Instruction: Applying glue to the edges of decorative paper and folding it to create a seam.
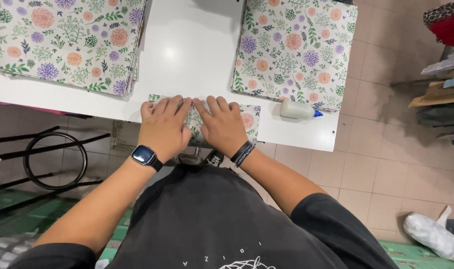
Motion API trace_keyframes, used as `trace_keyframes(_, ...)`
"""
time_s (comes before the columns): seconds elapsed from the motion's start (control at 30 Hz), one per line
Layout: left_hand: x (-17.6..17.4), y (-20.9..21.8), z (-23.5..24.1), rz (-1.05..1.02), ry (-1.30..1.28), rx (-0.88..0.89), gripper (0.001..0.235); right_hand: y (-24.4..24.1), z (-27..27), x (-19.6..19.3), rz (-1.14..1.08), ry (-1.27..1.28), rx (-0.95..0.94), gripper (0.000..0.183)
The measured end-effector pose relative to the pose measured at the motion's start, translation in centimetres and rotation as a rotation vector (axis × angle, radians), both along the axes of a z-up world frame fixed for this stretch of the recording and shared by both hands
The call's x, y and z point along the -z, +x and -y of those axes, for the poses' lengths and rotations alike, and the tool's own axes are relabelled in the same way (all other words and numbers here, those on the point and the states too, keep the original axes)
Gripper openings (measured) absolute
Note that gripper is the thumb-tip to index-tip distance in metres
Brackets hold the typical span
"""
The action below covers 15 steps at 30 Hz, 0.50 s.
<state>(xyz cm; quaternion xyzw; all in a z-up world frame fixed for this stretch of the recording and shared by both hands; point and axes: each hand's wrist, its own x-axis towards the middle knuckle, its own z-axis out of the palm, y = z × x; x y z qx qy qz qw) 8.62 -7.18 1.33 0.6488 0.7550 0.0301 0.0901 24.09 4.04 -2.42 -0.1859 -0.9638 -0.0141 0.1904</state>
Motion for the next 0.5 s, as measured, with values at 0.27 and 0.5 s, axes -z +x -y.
trace_keyframes(0.27,0.0,-1.0,0.6,0.013,-0.023,-0.088,0.062,3.4,-1.1,0.9,-0.039,-0.031,0.170,0.040)
trace_keyframes(0.5,0.1,-2.5,2.1,-0.042,0.013,-0.163,0.064,7.1,-2.1,0.5,0.021,-0.005,0.387,0.038)
